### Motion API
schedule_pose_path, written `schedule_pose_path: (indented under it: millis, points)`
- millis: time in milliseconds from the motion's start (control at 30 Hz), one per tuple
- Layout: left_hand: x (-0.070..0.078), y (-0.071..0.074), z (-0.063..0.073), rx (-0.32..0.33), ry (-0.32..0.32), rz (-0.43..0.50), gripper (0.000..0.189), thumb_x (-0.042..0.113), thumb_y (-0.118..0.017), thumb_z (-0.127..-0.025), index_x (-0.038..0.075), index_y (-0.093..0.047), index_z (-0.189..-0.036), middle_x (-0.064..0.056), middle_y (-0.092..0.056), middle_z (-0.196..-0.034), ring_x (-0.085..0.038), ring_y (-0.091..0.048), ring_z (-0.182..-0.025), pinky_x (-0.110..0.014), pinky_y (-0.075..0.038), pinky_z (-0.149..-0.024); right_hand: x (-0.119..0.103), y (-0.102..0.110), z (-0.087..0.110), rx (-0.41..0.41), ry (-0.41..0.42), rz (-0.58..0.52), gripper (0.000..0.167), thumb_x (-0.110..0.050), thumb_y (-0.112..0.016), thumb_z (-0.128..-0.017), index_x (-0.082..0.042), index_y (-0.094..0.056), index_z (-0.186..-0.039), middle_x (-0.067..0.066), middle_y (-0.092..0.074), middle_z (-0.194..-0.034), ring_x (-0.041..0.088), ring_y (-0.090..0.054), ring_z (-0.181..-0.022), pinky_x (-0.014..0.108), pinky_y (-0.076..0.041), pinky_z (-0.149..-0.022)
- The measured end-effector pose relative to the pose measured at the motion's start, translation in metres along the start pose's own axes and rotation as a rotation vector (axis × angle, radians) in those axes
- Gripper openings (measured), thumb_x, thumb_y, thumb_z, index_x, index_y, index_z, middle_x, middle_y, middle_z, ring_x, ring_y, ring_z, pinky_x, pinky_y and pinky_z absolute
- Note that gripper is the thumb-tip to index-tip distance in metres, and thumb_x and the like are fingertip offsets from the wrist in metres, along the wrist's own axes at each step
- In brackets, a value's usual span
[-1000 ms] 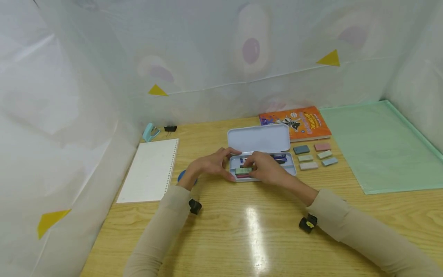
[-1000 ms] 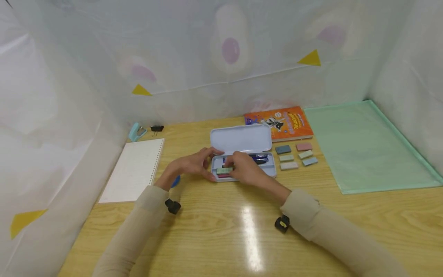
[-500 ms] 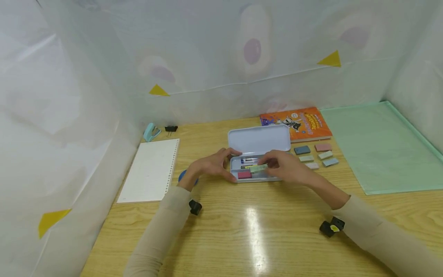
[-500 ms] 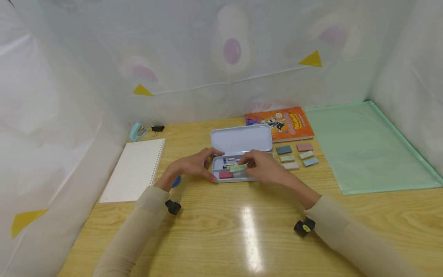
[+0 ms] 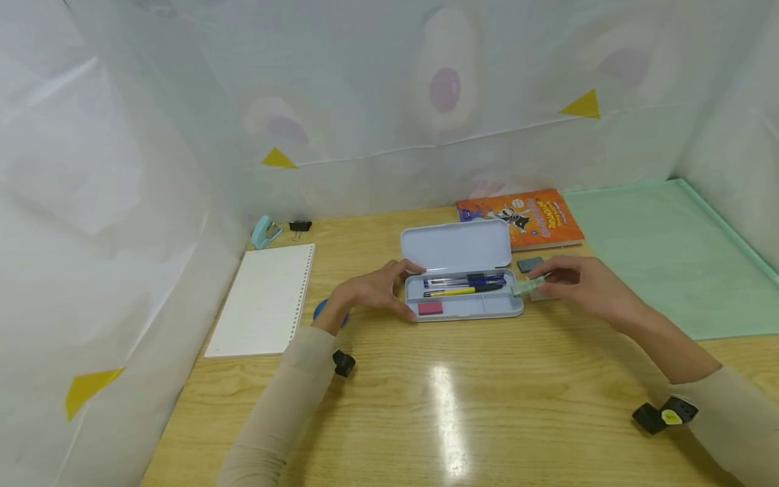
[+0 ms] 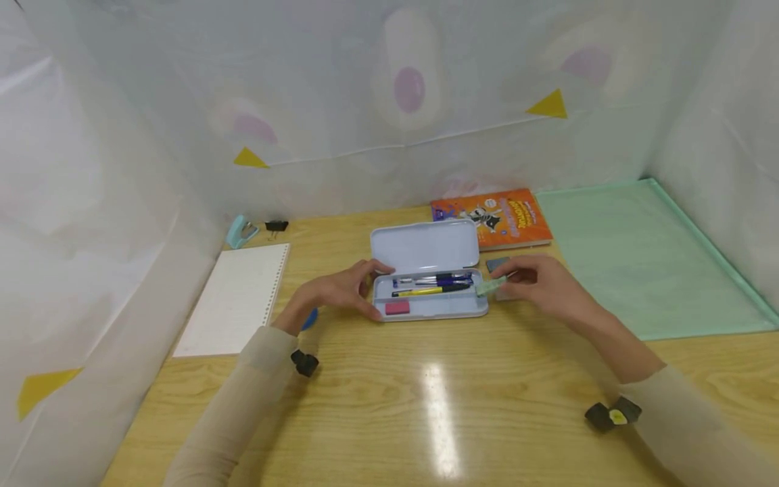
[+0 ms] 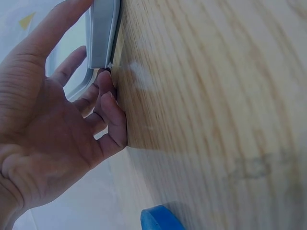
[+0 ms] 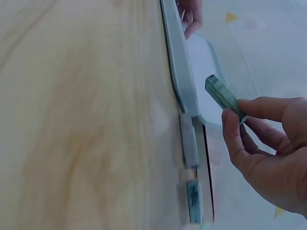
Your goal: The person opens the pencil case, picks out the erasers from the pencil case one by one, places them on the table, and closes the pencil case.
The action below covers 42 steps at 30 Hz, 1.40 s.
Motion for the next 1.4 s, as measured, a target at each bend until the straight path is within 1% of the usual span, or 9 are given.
schedule_pose_path:
  millis: [67, 167, 267, 400, 700, 967, 1100, 1267, 1400]
  points:
    - [0.000, 0.000, 0.000, -0.001, 0.001, 0.001, 0.092, 0.040, -0.092, -0.079, 0.030, -0.039, -0.154, -0.004, -0.042, -0.146, -0.022, -0.042, -0.129, -0.042, -0.039, -0.110, 0.007, 0.005, 0.006, 0.021, -0.004, 0.034, 0.029, -0.023, -0.073, -0.100, -0.007, -0.072, -0.124, 0.017, -0.058, -0.140, 0.002, -0.063, -0.098, 0.017, -0.051, -0.081]
    - [0.001, 0.000, 0.000, -0.001, 0.004, 0.001, 0.092, 0.040, -0.092, -0.079, 0.030, -0.039, -0.154, -0.004, -0.042, -0.147, -0.022, -0.041, -0.130, -0.042, -0.038, -0.110, 0.014, 0.010, 0.015, 0.029, 0.008, 0.050, 0.028, -0.022, -0.074, -0.099, -0.006, -0.073, -0.121, 0.023, -0.048, -0.151, -0.002, -0.062, -0.098, 0.013, -0.049, -0.080]
    - [0.002, 0.000, 0.000, -0.001, 0.006, 0.003, 0.093, 0.040, -0.092, -0.079, 0.030, -0.039, -0.154, -0.004, -0.042, -0.147, -0.022, -0.041, -0.130, -0.043, -0.038, -0.110, 0.020, 0.010, 0.019, 0.017, 0.023, 0.051, 0.023, -0.017, -0.076, -0.097, -0.006, -0.074, -0.117, 0.022, -0.056, -0.142, 0.001, -0.064, -0.094, 0.017, -0.052, -0.077]
    - [0.002, 0.001, 0.000, -0.002, 0.008, 0.010, 0.093, 0.039, -0.092, -0.078, 0.029, -0.039, -0.154, -0.005, -0.042, -0.147, -0.023, -0.042, -0.130, -0.043, -0.039, -0.110, 0.025, 0.010, 0.020, -0.011, 0.046, 0.067, 0.020, -0.012, -0.075, -0.097, -0.006, -0.074, -0.116, 0.013, -0.070, -0.115, 0.007, -0.066, -0.090, 0.022, -0.053, -0.074]
    - [0.000, -0.001, -0.002, -0.011, 0.009, 0.008, 0.093, 0.039, -0.091, -0.080, 0.029, -0.038, -0.155, -0.004, -0.042, -0.145, -0.022, -0.043, -0.124, -0.040, -0.040, -0.105, 0.028, 0.015, 0.023, -0.037, 0.069, 0.113, 0.020, -0.014, -0.073, -0.099, -0.009, -0.073, -0.118, 0.009, -0.071, -0.114, 0.007, -0.068, -0.090, 0.024, -0.053, -0.073]
    - [0.001, 0.000, -0.002, -0.002, 0.006, 0.012, 0.092, 0.039, -0.092, -0.079, 0.030, -0.039, -0.154, -0.004, -0.043, -0.144, -0.023, -0.043, -0.125, -0.040, -0.041, -0.105, 0.030, 0.030, 0.030, -0.082, -0.012, 0.151, 0.029, -0.021, -0.068, -0.103, -0.006, -0.069, -0.127, 0.008, -0.073, -0.112, 0.013, -0.069, -0.086, 0.029, -0.053, -0.072]
    - [0.001, 0.000, -0.002, 0.003, 0.010, 0.004, 0.092, 0.040, -0.092, -0.078, 0.030, -0.039, -0.153, -0.004, -0.043, -0.144, -0.023, -0.044, -0.124, -0.040, -0.041, -0.104, 0.024, 0.034, 0.029, -0.079, -0.018, 0.141, 0.029, -0.022, -0.067, -0.103, -0.007, -0.069, -0.128, 0.008, -0.074, -0.110, 0.015, -0.069, -0.087, 0.029, -0.054, -0.073]
    - [0.001, 0.000, -0.001, 0.010, 0.001, -0.012, 0.092, 0.038, -0.092, -0.078, 0.030, -0.040, -0.153, -0.003, -0.044, -0.141, -0.021, -0.044, -0.122, -0.038, -0.041, -0.101, 0.012, 0.021, 0.018, -0.076, 0.052, 0.095, 0.026, -0.018, -0.069, -0.102, -0.006, -0.071, -0.125, 0.009, -0.071, -0.115, 0.011, -0.067, -0.092, 0.026, -0.053, -0.076]
    - [0.001, 0.000, -0.002, 0.013, -0.009, -0.016, 0.092, 0.037, -0.092, -0.079, 0.029, -0.040, -0.154, -0.004, -0.044, -0.140, -0.021, -0.043, -0.120, -0.037, -0.040, -0.099, -0.001, -0.002, 0.005, -0.133, 0.110, 0.031, 0.026, -0.014, -0.069, -0.102, -0.003, -0.070, -0.125, 0.011, -0.070, -0.116, 0.011, -0.066, -0.094, 0.028, -0.054, -0.077]
Point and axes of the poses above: each hand's wrist, its own z-axis away from the middle knuckle, its own y-axis out of the back of the hand, x = y × z, the point moved 1 cm from there along -z, towards the middle knuckle
